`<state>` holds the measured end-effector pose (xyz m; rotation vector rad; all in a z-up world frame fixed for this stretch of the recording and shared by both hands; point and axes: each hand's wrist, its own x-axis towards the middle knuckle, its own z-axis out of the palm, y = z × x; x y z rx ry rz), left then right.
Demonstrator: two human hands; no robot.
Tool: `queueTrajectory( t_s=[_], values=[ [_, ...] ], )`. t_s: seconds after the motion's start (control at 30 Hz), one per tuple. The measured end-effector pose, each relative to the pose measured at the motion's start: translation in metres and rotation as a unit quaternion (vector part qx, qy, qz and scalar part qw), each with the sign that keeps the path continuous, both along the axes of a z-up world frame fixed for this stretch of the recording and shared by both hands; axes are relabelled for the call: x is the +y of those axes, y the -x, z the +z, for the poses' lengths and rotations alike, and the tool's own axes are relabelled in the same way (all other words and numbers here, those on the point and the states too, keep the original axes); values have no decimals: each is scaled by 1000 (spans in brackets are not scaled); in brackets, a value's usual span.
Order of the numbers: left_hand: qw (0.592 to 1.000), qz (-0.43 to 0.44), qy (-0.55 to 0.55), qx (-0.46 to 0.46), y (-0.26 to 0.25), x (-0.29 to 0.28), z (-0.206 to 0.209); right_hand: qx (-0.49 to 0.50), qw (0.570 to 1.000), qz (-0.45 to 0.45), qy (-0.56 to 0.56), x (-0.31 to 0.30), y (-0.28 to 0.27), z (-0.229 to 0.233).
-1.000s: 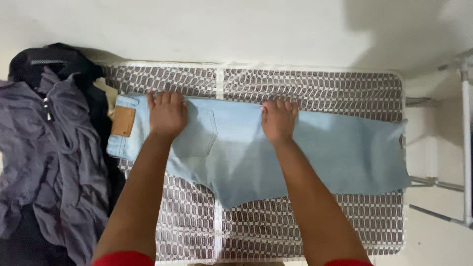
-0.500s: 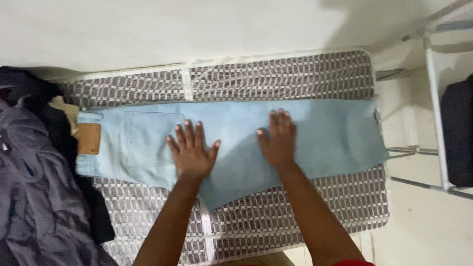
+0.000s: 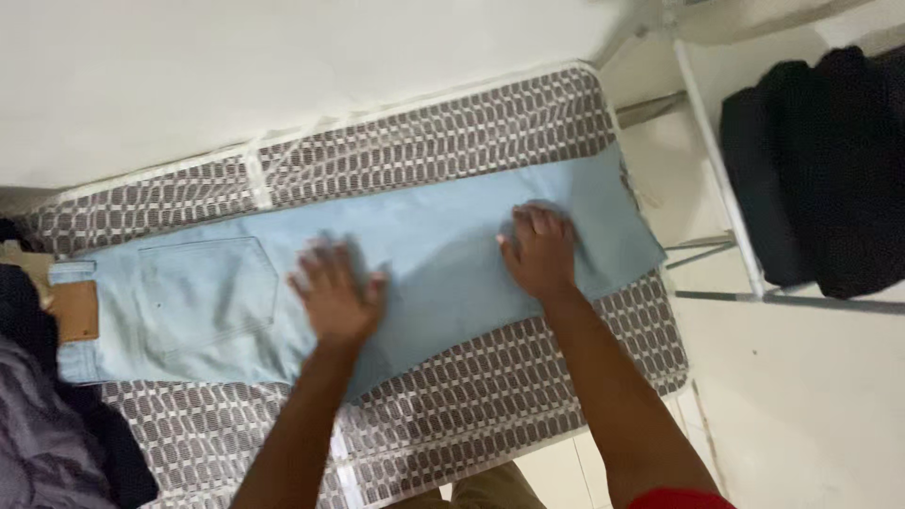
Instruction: The person folds a pair of light blue jeans on a patterned bench by smoothing the fabric, aligning the legs, and folding them into a compact rectangle. They then pick up the folded jeans and place them onto a wire storage shelf.
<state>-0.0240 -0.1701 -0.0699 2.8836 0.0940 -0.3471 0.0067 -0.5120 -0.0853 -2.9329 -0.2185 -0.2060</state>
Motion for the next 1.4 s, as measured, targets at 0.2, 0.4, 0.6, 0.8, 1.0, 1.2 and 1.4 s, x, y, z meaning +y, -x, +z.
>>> queueTrajectory(
  t_s=[0.2,0.4,0.6,0.8,1.0,1.2,1.4],
  values=[
    [985,-153,61,41,31,-136,12,-89,972,-113,-187,-33,31,16],
    [973,-228,35,19,45,-178,-3,1,903,-290,-318,-58,97,12],
    [969,-245,-10,40,45,-191,-1,32,757,-446,-476,-100,91,37],
    [969,-241,-32,50,45,-196,7,95,686,-502,-518,-127,81,39],
    [967,-240,-37,81,44,-199,23,51,668,-478,-568,-136,84,22],
    [966,-247,-32,70,44,-198,27,45,709,-476,-518,-139,82,23],
    [962,-255,-47,82,43,-196,20,5,699,-482,-528,-137,87,25]
  ],
)
